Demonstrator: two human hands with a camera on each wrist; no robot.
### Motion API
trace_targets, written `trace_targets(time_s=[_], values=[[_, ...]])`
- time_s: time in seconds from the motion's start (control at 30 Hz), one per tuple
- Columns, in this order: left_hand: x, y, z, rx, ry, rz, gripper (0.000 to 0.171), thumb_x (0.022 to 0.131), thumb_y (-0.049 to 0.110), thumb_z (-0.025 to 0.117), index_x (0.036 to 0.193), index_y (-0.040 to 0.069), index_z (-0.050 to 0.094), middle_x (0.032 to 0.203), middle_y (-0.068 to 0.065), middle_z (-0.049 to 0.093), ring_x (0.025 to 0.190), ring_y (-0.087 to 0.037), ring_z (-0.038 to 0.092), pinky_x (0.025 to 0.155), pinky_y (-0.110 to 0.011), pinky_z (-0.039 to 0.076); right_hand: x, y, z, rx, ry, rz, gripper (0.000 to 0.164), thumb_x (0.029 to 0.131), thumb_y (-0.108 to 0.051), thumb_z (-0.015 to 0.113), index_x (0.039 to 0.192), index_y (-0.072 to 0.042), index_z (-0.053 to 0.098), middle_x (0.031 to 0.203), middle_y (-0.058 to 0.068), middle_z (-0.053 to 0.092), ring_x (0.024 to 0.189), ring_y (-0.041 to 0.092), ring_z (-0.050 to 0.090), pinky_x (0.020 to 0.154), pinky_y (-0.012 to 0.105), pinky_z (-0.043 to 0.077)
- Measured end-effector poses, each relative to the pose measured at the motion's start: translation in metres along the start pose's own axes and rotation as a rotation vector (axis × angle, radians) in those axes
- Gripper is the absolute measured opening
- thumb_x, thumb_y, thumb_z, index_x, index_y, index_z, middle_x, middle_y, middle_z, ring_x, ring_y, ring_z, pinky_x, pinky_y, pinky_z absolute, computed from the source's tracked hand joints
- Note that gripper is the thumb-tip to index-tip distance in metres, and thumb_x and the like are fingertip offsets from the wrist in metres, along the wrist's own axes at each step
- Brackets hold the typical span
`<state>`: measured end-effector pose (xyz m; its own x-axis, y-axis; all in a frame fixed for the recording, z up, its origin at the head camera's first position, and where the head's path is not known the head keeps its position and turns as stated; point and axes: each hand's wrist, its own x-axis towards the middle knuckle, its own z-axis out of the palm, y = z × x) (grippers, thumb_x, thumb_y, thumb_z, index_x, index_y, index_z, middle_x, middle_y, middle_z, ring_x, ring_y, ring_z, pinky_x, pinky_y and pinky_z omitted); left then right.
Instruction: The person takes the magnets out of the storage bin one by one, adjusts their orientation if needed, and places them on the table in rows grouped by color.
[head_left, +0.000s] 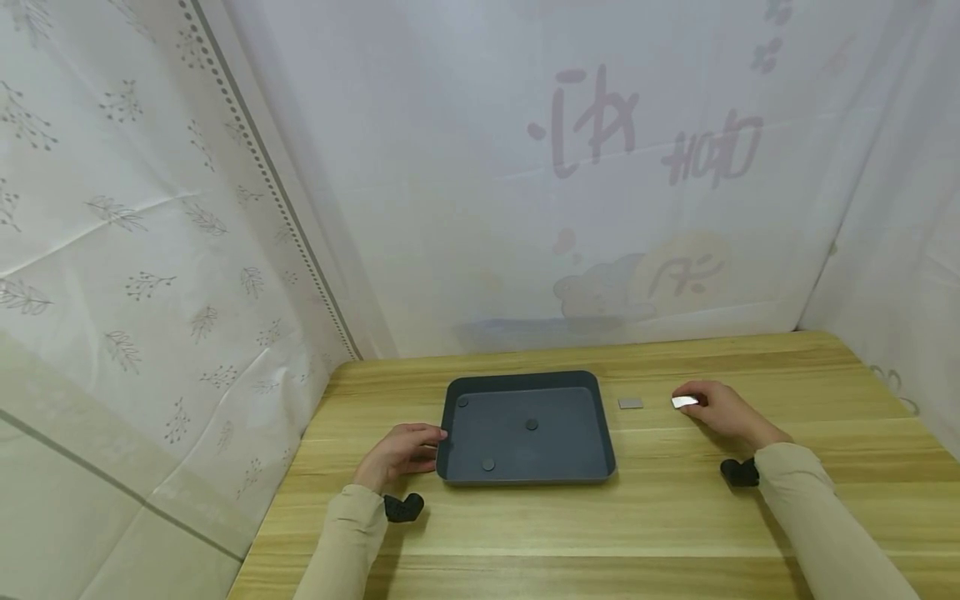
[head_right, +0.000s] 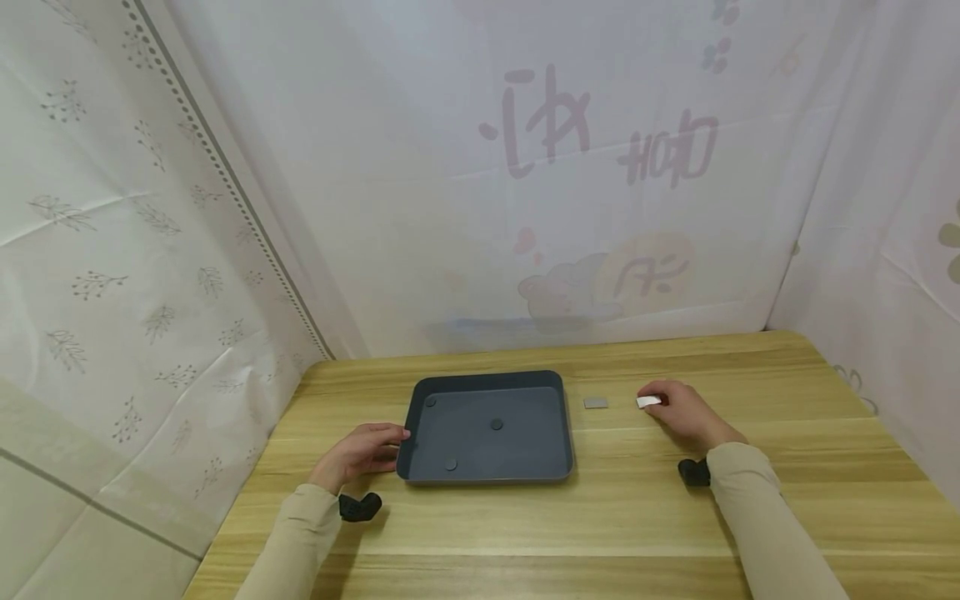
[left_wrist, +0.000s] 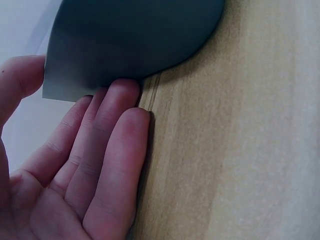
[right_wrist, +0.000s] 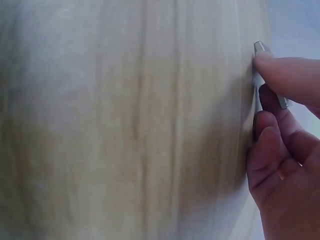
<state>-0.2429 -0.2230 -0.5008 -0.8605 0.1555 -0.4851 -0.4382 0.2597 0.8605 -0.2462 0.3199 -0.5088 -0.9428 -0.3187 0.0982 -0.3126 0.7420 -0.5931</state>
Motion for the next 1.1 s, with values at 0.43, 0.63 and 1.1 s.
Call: trace_targets(time_s=[0.43, 0.63, 1.1], values=[[0.0002, 0.0006, 0.0003, -0.001, 0.003, 0.002, 0.036, 0.089, 0.025, 0.067, 0.115, 0.0, 0.066, 0.097, -0.006, 0.068, 0.083, -0.014, 0.067, 0.069, -0.028, 0.056, 0.0018, 0.0017, -0.0016, -0.069, 0.035, -0.069, 0.019, 0.087, 0.001, 0.064, 0.105, 0.002, 0.07, 0.101, 0.017, 0.068, 0.085, 0.021, 0.055, 0.071, 0.033, 0.046], [-0.0007, 0.001, 0.0015, 0.01, 0.021, 0.001, 0.037, 0.089, 0.026, 0.068, 0.115, 0.001, 0.065, 0.099, -0.006, 0.068, 0.083, -0.014, 0.066, 0.071, -0.029, 0.057, 0.0011, 0.002, -0.002, -0.065, 0.028, -0.07, 0.02, 0.086, 0.003, 0.063, 0.105, 0.004, 0.069, 0.102, 0.02, 0.068, 0.085, 0.021, 0.056, 0.071, 0.033, 0.047], [-0.0014, 0.0017, 0.003, 0.023, 0.041, -0.003, 0.036, 0.089, 0.026, 0.067, 0.115, 0.001, 0.067, 0.105, -0.01, 0.068, 0.086, -0.016, 0.067, 0.074, -0.032, 0.057, -0.0002, -0.0016, -0.0013, -0.042, 0.047, -0.038, 0.017, 0.086, 0.001, 0.065, 0.103, 0.004, 0.07, 0.098, 0.019, 0.068, 0.079, 0.015, 0.055, 0.068, 0.03, 0.046]])
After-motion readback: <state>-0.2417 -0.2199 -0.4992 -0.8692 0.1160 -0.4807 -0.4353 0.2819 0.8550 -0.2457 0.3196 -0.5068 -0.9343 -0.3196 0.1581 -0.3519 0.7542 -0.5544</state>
